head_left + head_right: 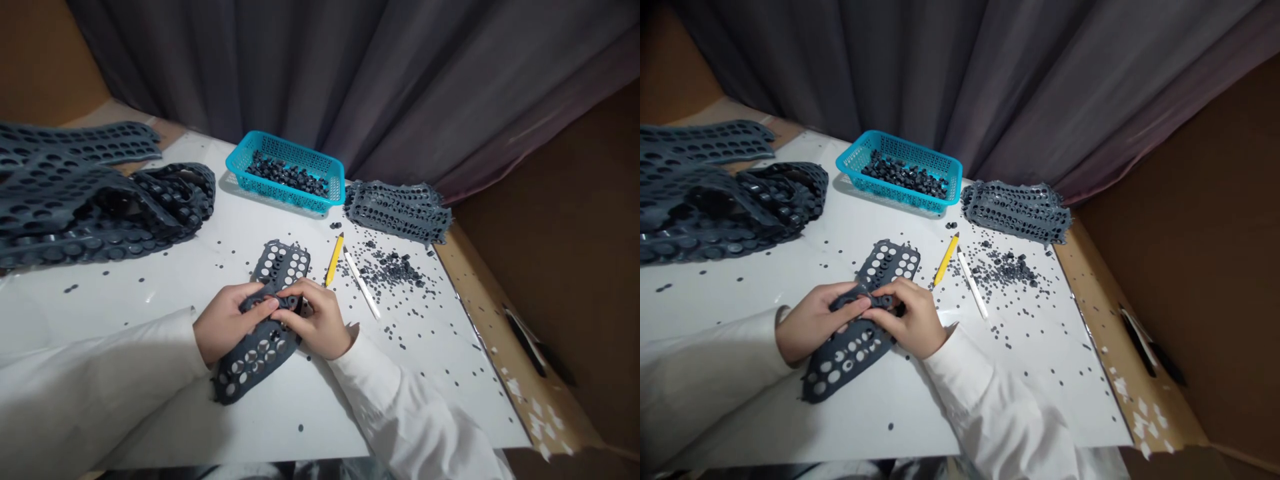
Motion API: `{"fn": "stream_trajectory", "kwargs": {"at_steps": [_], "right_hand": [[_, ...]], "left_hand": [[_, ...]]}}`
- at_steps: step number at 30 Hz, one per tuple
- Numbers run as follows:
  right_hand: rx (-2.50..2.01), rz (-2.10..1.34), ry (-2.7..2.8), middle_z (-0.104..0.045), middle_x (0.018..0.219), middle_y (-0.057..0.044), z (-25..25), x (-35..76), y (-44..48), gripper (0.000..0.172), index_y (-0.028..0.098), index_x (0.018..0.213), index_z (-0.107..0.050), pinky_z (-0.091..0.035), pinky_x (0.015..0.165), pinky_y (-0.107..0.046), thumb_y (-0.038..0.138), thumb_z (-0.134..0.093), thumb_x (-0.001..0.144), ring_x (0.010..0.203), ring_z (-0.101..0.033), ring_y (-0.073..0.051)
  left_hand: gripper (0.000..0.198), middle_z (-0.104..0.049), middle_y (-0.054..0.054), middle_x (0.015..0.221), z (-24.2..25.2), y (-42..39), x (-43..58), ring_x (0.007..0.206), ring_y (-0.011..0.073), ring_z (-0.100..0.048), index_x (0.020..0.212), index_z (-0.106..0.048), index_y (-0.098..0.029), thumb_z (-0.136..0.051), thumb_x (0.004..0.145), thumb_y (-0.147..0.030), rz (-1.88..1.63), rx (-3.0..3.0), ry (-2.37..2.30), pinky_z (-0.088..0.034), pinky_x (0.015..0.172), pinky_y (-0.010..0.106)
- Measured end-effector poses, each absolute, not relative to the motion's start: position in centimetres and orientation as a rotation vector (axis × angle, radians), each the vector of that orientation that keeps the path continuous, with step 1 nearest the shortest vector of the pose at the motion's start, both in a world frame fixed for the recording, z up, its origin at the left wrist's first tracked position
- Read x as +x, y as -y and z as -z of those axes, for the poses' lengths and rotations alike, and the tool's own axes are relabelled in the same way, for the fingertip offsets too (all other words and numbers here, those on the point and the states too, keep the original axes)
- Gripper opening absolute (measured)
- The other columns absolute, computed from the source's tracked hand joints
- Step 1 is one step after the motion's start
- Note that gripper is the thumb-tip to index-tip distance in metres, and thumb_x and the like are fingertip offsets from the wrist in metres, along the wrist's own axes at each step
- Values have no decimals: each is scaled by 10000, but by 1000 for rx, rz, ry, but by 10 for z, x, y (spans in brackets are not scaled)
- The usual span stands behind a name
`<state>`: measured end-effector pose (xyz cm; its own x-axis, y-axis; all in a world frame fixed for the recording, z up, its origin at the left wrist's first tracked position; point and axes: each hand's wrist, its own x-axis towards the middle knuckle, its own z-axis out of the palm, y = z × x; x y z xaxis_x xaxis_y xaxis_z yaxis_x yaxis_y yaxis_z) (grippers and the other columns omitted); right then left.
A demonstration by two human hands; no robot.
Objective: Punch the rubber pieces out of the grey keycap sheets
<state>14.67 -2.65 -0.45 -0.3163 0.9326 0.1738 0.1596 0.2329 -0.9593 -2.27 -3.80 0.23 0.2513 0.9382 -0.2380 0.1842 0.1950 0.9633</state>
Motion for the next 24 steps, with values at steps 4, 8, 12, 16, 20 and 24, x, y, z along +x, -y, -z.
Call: {"fn": "stream_trajectory", "kwargs": {"at_steps": [4, 8, 12, 16, 20, 24], "right_hand": [[-1048, -1367, 1479, -597, 659, -10, 10, 144, 25, 237, 182, 708, -614, -440, 561, -257, 354, -749, 618, 596, -529, -122], [-976, -1636, 1234, -604, 639, 9, 15, 146, 20, 255, 173, 644, -584, -430, 522, -231, 360, -752, 603, 534, -517, -92], [-965, -1543, 1326, -602, 629, 5, 8, 153, 13, 215, 166, 621, -595, -423, 542, -237, 320, -745, 622, 558, -521, -98], [-1054, -1266, 1505, -611, 648, -10, -2, 160, 11, 145, 164, 656, -611, -415, 569, -247, 274, -700, 688, 598, -534, -114], [-1113, -990, 1652, -618, 678, -26, -3, 158, 14, 111, 166, 691, -620, -422, 619, -270, 259, -649, 746, 634, -546, -131], [-984, -1051, 1796, -611, 687, -21, -2, 153, 18, 99, 170, 706, -624, -428, 623, -261, 251, -638, 760, 652, -557, -129]], "left_hand": [[269, -460, -34, 589, -1, 36, -23, 576, 121, -445, 715, -549, -152, -505, 787, -407, -769, 1394, -1219, -375, 536, 226], [254, -481, -24, 626, 3, 34, -25, 612, 131, -463, 785, -547, -149, -468, 820, -388, -753, 1490, -1153, -394, 578, 236], [238, -522, -9, 673, 1, 30, -28, 664, 146, -497, 772, -541, -153, -478, 816, -378, -732, 1490, -1071, -412, 612, 244], [233, -557, 9, 728, -3, 26, -27, 712, 167, -519, 781, -539, -153, -498, 801, -381, -747, 1453, -1091, -431, 637, 266], [257, -532, -3, 701, -5, 24, -24, 656, 143, -501, 774, -505, -152, -457, 824, -400, -743, 1390, -1095, -422, 603, 258], [246, -456, -38, 625, -3, 28, -24, 570, 114, -471, 752, -481, -163, -478, 813, -401, -701, 1439, -1097, -403, 537, 231]]}}
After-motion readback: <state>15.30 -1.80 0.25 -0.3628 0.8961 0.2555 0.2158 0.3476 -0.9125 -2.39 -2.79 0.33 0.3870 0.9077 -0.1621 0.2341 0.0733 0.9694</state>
